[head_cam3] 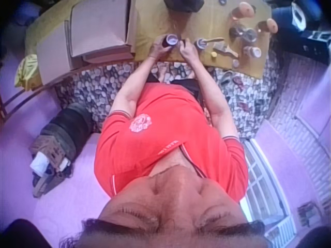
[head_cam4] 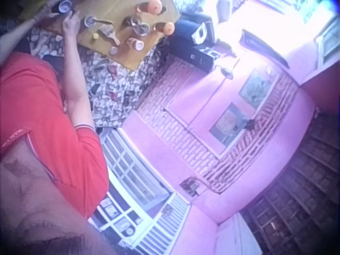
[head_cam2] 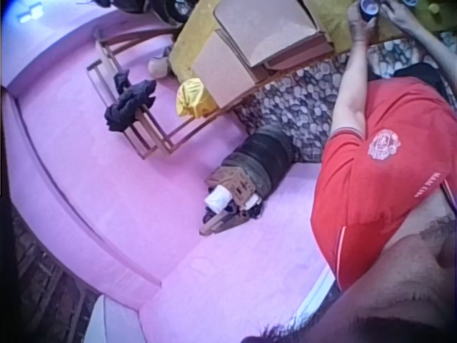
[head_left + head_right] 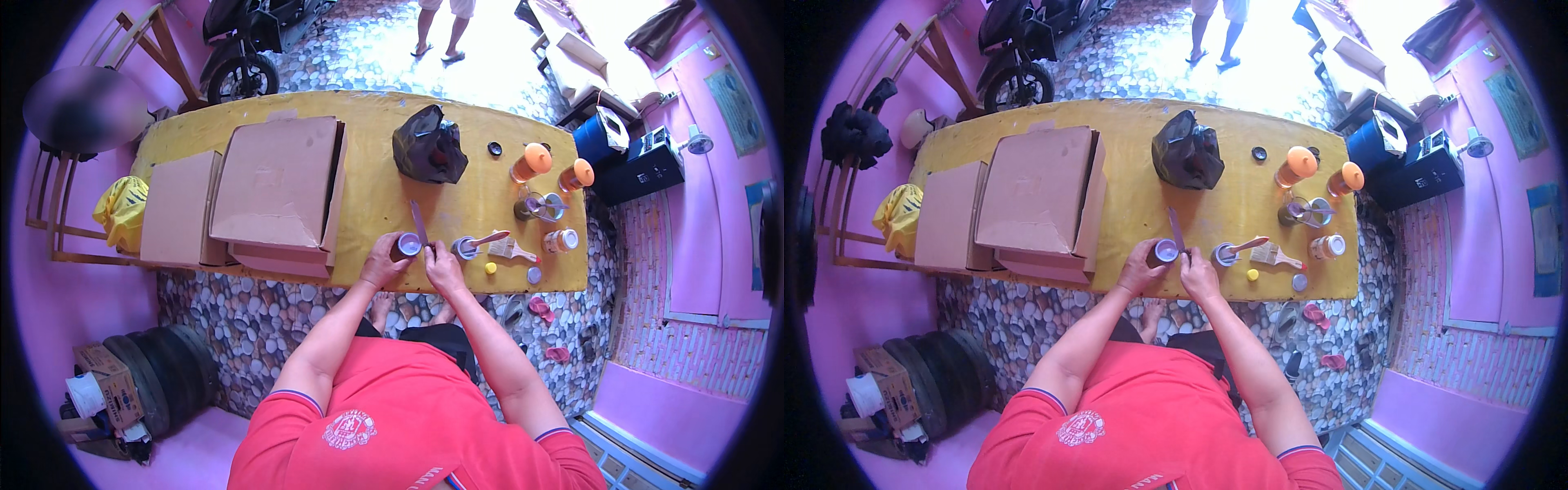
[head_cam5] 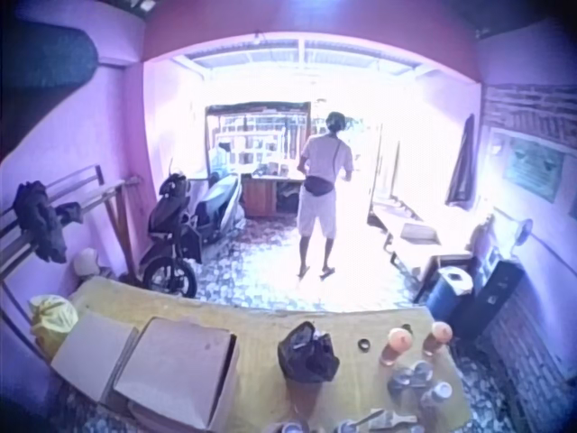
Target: The person handles paint containers on a yellow table, mixes a purple substance in a cup with a wooden stick, and then uses a cloth and a brush to work on the frame of a white door.
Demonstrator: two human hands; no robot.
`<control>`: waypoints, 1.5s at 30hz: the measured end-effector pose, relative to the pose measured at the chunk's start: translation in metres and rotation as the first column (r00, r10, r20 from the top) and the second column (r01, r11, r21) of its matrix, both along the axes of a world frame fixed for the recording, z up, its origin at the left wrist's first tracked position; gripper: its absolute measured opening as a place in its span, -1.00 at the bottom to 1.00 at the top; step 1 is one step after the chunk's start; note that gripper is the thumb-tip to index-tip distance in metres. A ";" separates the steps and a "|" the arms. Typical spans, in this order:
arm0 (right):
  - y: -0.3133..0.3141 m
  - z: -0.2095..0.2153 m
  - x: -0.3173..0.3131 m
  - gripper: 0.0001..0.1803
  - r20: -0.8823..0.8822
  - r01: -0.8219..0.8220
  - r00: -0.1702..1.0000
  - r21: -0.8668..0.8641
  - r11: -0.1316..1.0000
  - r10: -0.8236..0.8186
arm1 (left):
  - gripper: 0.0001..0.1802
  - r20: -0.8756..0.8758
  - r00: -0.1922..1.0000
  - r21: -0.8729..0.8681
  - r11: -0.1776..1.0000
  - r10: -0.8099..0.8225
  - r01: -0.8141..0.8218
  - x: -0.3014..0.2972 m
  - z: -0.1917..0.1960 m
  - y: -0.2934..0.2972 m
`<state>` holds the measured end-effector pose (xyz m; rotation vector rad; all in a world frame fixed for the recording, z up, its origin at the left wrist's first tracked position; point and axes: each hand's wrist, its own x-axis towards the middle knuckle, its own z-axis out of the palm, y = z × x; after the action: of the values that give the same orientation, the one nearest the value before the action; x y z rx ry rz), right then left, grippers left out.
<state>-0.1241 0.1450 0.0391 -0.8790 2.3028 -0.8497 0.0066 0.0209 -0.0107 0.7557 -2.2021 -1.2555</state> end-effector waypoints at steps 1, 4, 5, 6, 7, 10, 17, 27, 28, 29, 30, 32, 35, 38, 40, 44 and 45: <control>-0.001 0.002 -0.001 -0.68 -0.036 -0.007 0.999 -0.005 1.000 0.007 | -0.34 0.000 1.000 -0.021 1.000 0.001 -0.001 0.000 0.000 0.000; -0.001 0.004 -0.002 -0.69 -0.043 -0.008 0.999 0.020 1.000 0.009 | -0.34 -0.014 1.000 -0.013 1.000 -0.003 0.003 0.001 -0.001 0.001; -0.001 0.005 -0.002 -0.69 -0.042 -0.009 0.999 0.023 1.000 0.010 | -0.34 -0.013 1.000 -0.010 1.000 -0.001 0.001 0.002 -0.002 0.001; -0.001 0.004 -0.003 -0.69 -0.043 -0.025 0.999 0.042 0.999 0.027 | -0.34 -0.015 1.000 -0.011 1.000 -0.003 0.003 0.002 -0.002 0.001; -0.001 0.003 -0.003 -0.69 -0.043 -0.042 0.998 0.060 0.997 0.044 | -0.33 -0.017 1.000 -0.011 1.000 -0.005 0.005 0.002 -0.001 0.000; -0.002 0.000 -0.004 -0.70 -0.055 -0.053 0.997 0.076 0.996 0.057 | -0.31 -0.003 1.000 -0.046 0.999 -0.015 0.014 0.002 0.001 0.000; -0.006 0.003 -0.020 -0.66 0.134 -0.114 0.986 0.115 0.987 0.098 | -0.27 0.017 0.999 -0.034 0.999 -0.034 0.034 0.001 0.004 -0.002; -0.012 0.000 -0.019 -0.46 0.026 -0.121 0.993 0.256 0.959 0.118 | -0.28 0.060 0.994 -0.065 0.994 0.090 -0.087 -0.006 0.004 0.012; -0.013 -0.003 -0.019 -0.44 0.025 -0.103 0.995 0.260 0.960 0.100 | -0.29 0.056 0.994 -0.071 0.993 0.096 -0.092 -0.006 0.003 0.013; -0.012 -0.009 -0.021 -0.44 0.027 -0.106 0.994 0.263 0.959 0.102 | -0.29 0.058 0.994 -0.068 0.993 0.098 -0.094 -0.006 0.002 0.014; -0.013 -0.013 -0.024 -0.46 0.083 -0.105 0.992 0.198 0.975 0.090 | -0.29 0.060 0.992 -0.075 0.992 0.110 -0.106 -0.007 0.003 0.015; -0.011 -0.020 -0.030 -0.47 0.139 -0.098 0.987 0.134 0.986 0.079 | -0.30 0.062 0.991 -0.080 0.990 0.120 -0.115 -0.009 0.003 0.016; -0.019 -0.004 -0.031 -0.50 0.524 -0.027 0.845 0.236 0.972 -0.104 | -0.31 0.079 0.988 -0.080 0.989 0.130 -0.124 -0.005 0.000 0.017; -0.020 -0.001 -0.033 -0.56 0.596 0.005 0.788 0.245 0.970 -0.154 | -0.32 0.072 0.989 -0.080 0.989 0.129 -0.123 -0.005 0.000 0.016; -0.017 -0.004 -0.038 -0.56 0.748 -0.007 0.641 0.230 0.973 -0.172 | -0.32 0.075 0.989 -0.075 0.990 0.125 -0.119 -0.005 0.001 0.016; -0.009 -0.022 -0.038 -0.51 0.790 0.013 0.586 0.211 0.977 -0.178 | -0.31 0.074 0.992 -0.057 0.993 0.106 -0.102 -0.006 0.004 0.014; -0.009 -0.025 -0.030 -0.50 0.465 -0.004 0.885 0.075 0.997 -0.031 | -0.32 0.071 0.993 -0.055 0.994 0.098 -0.094 -0.007 0.005 0.014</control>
<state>-0.1542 0.1363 0.0140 -0.5491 1.9032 -0.8653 -0.0002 0.0346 -0.0055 0.8898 -2.2190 -1.1364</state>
